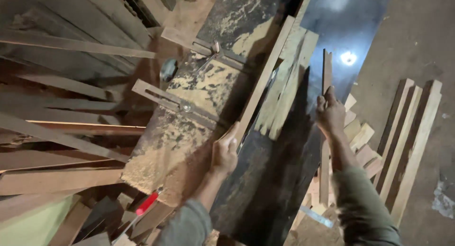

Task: The person uses a table saw to cut long wooden planks into smaller pieces. They guide the wood through the blade with both hands, then move the cut pieces to the side.

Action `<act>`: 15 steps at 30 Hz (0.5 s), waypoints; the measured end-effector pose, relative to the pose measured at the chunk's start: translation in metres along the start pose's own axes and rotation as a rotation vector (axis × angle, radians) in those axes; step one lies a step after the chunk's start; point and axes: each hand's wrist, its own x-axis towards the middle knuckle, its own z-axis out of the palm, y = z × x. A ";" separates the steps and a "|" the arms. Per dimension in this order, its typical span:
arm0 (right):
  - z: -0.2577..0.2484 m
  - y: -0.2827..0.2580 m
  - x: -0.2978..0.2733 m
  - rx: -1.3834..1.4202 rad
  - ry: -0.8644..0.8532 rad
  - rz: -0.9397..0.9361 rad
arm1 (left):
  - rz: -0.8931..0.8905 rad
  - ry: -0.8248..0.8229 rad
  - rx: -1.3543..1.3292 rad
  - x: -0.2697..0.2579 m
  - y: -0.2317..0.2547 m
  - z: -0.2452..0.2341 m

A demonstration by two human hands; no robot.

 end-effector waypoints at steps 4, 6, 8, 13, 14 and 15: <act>0.048 0.050 0.056 -0.491 0.330 -0.204 | 0.043 0.048 -0.049 -0.003 0.008 -0.003; 0.063 0.051 0.101 -0.498 0.390 -0.220 | 0.042 0.052 -0.035 -0.003 0.010 -0.003; 0.068 0.030 0.146 -0.503 0.453 -0.240 | 0.044 0.060 -0.021 -0.001 0.017 -0.004; 0.057 -0.087 0.229 0.357 0.058 0.207 | 0.102 0.039 0.043 -0.005 0.023 -0.005; 0.062 -0.088 0.239 0.366 0.054 0.198 | 0.104 0.050 0.050 -0.004 0.027 -0.007; 0.069 -0.089 0.248 0.401 -0.056 0.250 | 0.089 0.022 0.060 -0.004 0.031 -0.009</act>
